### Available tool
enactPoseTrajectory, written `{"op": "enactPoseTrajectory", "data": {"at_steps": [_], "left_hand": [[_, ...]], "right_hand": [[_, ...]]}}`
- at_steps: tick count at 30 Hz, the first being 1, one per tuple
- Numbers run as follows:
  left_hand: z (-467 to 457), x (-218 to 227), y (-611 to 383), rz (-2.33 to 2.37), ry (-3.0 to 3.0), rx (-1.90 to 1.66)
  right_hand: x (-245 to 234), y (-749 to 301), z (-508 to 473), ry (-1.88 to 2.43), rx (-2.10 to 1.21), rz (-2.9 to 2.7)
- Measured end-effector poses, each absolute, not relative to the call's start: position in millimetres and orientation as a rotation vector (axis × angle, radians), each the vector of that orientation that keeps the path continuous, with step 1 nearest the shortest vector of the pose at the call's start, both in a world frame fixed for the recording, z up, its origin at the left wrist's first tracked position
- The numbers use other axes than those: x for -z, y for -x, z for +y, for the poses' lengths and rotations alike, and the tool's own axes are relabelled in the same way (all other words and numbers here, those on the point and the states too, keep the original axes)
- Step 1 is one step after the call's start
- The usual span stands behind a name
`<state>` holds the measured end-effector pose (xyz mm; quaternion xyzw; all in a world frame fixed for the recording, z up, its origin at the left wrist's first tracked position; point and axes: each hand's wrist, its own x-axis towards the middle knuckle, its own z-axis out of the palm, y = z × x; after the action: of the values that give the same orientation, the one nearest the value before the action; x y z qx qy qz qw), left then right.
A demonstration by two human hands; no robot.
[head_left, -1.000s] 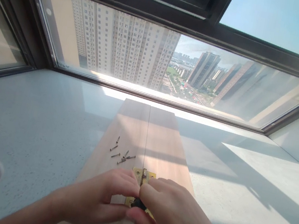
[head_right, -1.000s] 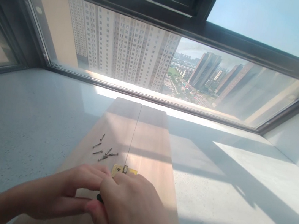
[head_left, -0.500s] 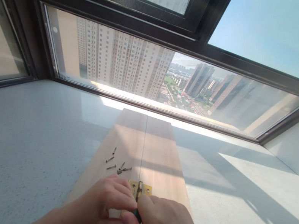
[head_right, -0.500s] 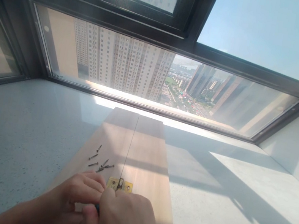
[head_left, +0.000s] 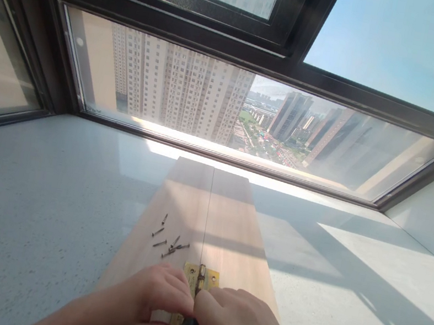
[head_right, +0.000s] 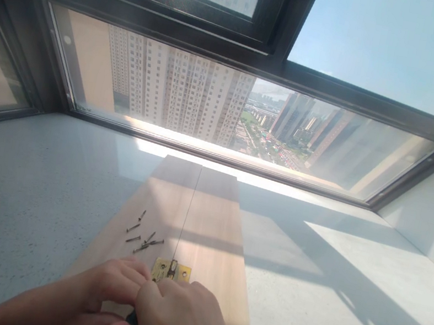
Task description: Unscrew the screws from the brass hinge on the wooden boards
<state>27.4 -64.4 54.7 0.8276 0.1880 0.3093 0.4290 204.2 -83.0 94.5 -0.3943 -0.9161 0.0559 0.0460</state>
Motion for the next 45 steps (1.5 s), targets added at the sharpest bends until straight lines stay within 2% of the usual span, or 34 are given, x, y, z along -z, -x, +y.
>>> {"op": "enactPoseTrajectory", "data": {"at_steps": [11, 16, 23, 31, 38, 45], "left_hand": [[-65.2, -39.5, -26.8, 0.612, -2.235, -0.895], [-67.1, -44.6, -28.7, 0.652, -2.145, -0.903], [-61.1, -70.7, -25.9, 0.353, -2.066, -0.659], [-51.3, -53.1, -24.2, 0.343, -2.008, -0.663], [-58.2, -56.6, -30.5, 0.616, -2.118, -0.793], [-52.8, -62.4, -26.2, 0.372, -2.069, -0.649]], "right_hand": [[-98.3, -205.6, -91.2, 1.369, 0.012, -2.674], [-97.9, -207.9, -90.9, 1.384, -0.161, -2.726], [-108.4, -208.1, -92.3, 1.382, -0.439, -2.712], [-117.7, -202.8, -92.5, 1.341, -0.589, -2.698], [-130.5, -207.8, -91.7, 1.222, -0.650, -2.658], [-136.6, -222.2, -84.3, 1.153, -0.705, -2.634]]}}
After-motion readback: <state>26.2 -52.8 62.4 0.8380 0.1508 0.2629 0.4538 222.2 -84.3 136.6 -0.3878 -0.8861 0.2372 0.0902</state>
